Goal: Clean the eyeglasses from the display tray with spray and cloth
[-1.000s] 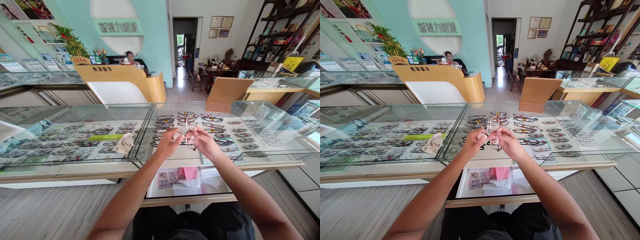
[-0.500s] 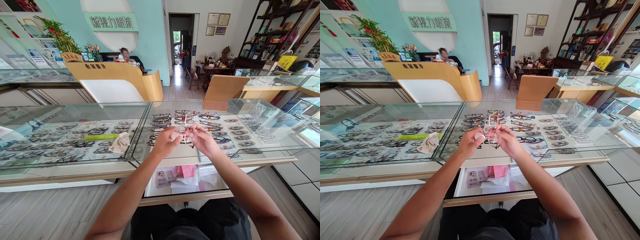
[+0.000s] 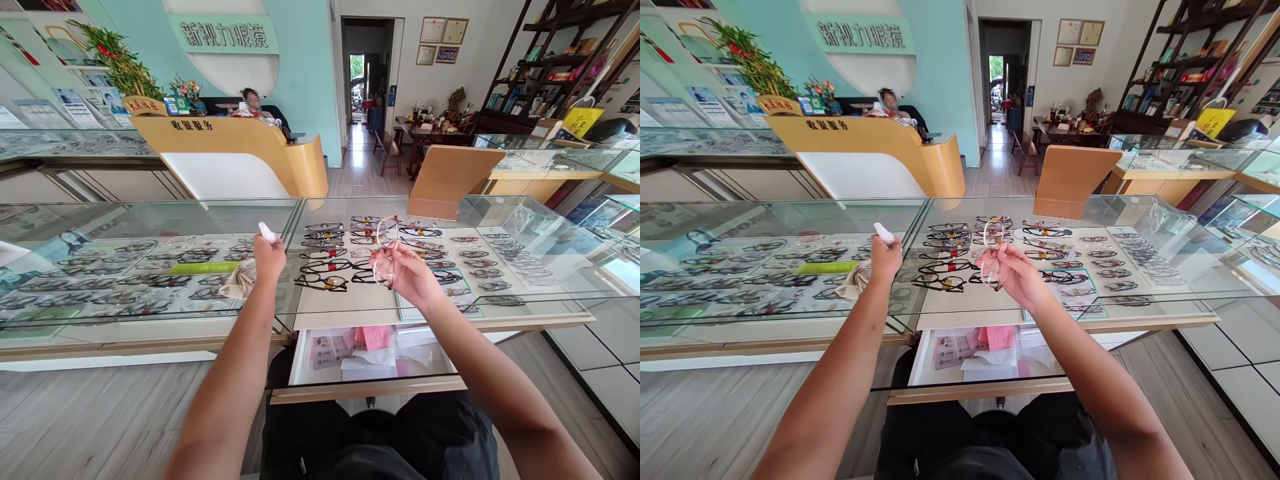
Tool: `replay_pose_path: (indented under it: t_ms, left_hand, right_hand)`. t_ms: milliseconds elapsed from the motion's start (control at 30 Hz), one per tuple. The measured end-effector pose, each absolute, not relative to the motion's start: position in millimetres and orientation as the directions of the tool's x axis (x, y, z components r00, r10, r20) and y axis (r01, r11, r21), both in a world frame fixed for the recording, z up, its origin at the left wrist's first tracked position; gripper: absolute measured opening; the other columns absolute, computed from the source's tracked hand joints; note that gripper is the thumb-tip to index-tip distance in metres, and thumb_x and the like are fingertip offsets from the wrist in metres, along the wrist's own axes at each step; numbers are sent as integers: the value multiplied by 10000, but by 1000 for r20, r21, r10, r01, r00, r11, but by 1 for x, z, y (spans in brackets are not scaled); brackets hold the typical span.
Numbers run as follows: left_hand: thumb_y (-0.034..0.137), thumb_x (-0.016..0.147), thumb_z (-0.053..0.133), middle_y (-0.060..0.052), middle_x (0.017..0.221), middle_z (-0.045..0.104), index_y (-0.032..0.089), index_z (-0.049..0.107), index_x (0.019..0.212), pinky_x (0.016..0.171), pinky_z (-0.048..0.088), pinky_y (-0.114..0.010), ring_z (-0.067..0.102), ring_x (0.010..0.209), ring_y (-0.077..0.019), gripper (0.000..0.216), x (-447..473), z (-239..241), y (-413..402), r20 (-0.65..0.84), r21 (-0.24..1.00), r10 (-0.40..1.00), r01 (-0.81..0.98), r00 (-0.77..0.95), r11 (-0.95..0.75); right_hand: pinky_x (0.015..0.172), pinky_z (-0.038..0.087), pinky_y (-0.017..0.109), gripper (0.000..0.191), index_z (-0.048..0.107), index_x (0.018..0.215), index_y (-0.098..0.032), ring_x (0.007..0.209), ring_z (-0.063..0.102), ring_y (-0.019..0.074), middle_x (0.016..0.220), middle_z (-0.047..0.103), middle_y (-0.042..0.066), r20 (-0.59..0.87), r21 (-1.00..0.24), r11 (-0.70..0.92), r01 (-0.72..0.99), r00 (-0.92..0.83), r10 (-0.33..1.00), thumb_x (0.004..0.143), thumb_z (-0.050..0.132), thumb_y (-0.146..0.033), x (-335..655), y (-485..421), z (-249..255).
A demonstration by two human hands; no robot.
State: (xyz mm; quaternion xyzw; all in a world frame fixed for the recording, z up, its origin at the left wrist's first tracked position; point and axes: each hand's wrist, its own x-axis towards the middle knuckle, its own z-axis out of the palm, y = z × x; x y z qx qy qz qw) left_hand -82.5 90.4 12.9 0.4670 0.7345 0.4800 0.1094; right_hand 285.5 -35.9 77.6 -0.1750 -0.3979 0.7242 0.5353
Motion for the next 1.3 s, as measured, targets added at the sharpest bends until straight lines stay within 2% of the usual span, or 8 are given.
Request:
replay_pose_path:
  t_ms: [233,367,467,567,700,800,1033,1300]
  left_hand:
    - [317,878,695,-210,1228,724,204,576,1290,1129,532,-622,707,1237,-463,443,-85,6,85,224,797,791,574,-569,187]
    - [256,854,702,-236,1481,624,142,475,1482,1265,432,-551,595,1432,-407,678,-89,22,78,318,773,722,609,-614,177]
    - [270,942,595,-236,1573,560,114,398,1568,1265,423,-496,567,1463,-352,674,-104,43,68,375,658,697,705,-611,265]
    - [286,972,571,-140,1391,726,200,591,1422,1093,542,-412,697,1270,-303,459,-127,59,55,282,482,814,809,-508,337]
    - [361,839,771,-138,1195,820,220,767,1030,978,563,-431,745,1151,-382,237,-155,61,39,68,339,883,843,-464,417]
    - [333,844,760,-160,1288,808,215,793,1064,927,557,-416,741,1185,-400,252,-171,56,28,-16,254,884,853,-468,456]
    - [436,898,761,-59,1237,835,250,774,1172,763,508,-293,779,1070,-264,331,-187,53,15,-102,175,925,909,-366,379]
    - [313,841,769,-137,1300,790,243,743,1181,950,524,-371,718,1240,-356,347,-176,49,21,11,54,950,949,-313,312]
  right_hand:
    - [860,644,332,238,669,897,-262,1002,808,218,974,791,22,186,-761,-103,-641,-367,911,898,876,-377,285,-37,76]
    - [855,646,334,197,689,919,-267,1005,807,221,979,792,20,173,-756,-108,-645,-356,918,903,866,-351,286,-37,76]
    - [843,652,318,185,701,926,-273,1017,807,215,975,793,17,166,-750,-116,-651,-355,920,898,873,-337,289,-38,78]
    - [842,659,304,164,715,928,-271,988,805,199,967,794,19,160,-747,-112,-655,-340,927,903,870,-319,293,-38,79]
    - [864,671,301,148,749,932,-272,996,813,196,965,799,17,156,-746,-117,-656,-343,926,893,883,-321,295,-39,81]
    - [868,676,300,149,765,928,-282,1012,819,199,961,805,12,148,-753,-123,-647,-348,926,881,898,-330,295,-40,82]
    - [849,675,272,164,774,933,-273,1024,826,198,964,814,11,142,-755,-142,-641,-370,918,863,914,-323,294,-40,80]
    - [822,674,276,153,759,923,-267,1014,827,208,965,811,24,132,-758,-144,-636,-366,921,873,896,-313,293,-39,78]
